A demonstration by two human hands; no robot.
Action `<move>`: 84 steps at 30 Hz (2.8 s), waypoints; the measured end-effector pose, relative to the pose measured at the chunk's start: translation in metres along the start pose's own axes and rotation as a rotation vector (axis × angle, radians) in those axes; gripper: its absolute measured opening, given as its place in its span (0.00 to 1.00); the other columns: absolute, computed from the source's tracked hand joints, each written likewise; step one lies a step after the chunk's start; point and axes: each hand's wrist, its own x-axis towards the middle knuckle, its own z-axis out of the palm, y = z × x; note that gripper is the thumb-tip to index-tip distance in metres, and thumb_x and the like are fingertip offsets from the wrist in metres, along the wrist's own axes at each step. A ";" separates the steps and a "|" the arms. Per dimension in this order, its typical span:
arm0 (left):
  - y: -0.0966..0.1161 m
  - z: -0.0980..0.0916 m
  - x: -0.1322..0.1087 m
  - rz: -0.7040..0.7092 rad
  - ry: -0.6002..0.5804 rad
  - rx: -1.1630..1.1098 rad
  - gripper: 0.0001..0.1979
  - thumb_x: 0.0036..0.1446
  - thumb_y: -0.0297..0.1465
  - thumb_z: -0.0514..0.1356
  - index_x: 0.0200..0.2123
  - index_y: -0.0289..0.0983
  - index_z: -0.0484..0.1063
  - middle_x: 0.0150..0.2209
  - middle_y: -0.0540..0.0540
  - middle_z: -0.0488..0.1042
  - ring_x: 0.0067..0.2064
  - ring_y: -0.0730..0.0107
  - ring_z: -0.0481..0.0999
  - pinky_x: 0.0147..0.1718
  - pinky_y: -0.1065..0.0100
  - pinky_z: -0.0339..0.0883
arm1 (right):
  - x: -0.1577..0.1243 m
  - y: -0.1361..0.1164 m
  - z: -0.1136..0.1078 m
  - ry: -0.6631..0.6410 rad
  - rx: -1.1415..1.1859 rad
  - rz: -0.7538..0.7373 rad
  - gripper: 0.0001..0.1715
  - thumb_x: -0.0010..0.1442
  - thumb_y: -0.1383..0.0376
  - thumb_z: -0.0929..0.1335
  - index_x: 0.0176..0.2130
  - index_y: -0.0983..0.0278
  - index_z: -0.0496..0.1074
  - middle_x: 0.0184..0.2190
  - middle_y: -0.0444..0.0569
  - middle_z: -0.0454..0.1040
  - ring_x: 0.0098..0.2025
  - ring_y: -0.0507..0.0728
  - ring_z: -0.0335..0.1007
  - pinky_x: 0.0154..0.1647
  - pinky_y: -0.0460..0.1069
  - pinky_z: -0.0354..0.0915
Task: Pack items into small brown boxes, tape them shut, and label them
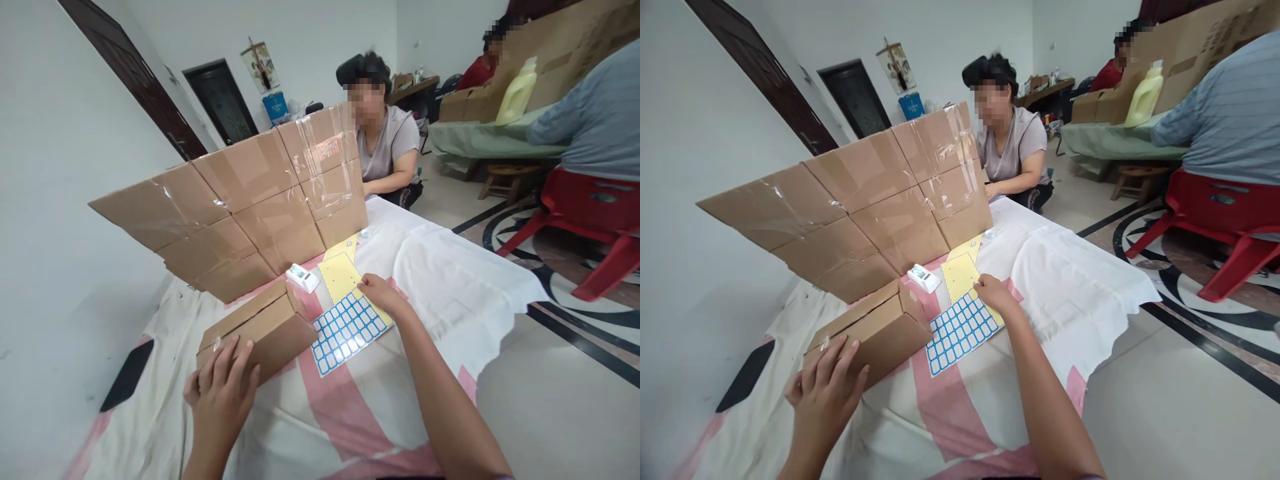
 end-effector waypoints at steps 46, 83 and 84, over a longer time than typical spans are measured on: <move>0.196 0.089 0.108 -0.515 -0.176 -1.637 0.20 0.65 0.37 0.55 0.22 0.40 0.56 0.24 0.54 0.59 0.29 0.72 0.60 0.31 0.65 0.54 | -0.010 -0.012 0.007 -0.324 0.815 -0.343 0.27 0.50 0.68 0.70 0.51 0.57 0.66 0.32 0.40 0.73 0.28 0.52 0.66 0.29 0.47 0.62; 0.190 0.083 0.117 -0.527 -0.248 -1.758 0.12 0.61 0.30 0.53 0.24 0.40 0.60 0.26 0.53 0.64 0.32 0.72 0.64 0.32 0.68 0.57 | -0.002 0.004 -0.011 0.437 0.132 -0.412 0.16 0.59 0.59 0.68 0.47 0.59 0.76 0.51 0.55 0.72 0.53 0.66 0.66 0.50 0.59 0.65; 0.190 0.084 0.117 -0.522 -0.255 -1.759 0.13 0.62 0.31 0.53 0.24 0.40 0.60 0.26 0.52 0.64 0.32 0.72 0.65 0.32 0.68 0.58 | -0.006 -0.004 -0.008 0.282 0.222 -0.427 0.12 0.60 0.58 0.68 0.41 0.59 0.77 0.44 0.53 0.74 0.47 0.63 0.69 0.46 0.57 0.66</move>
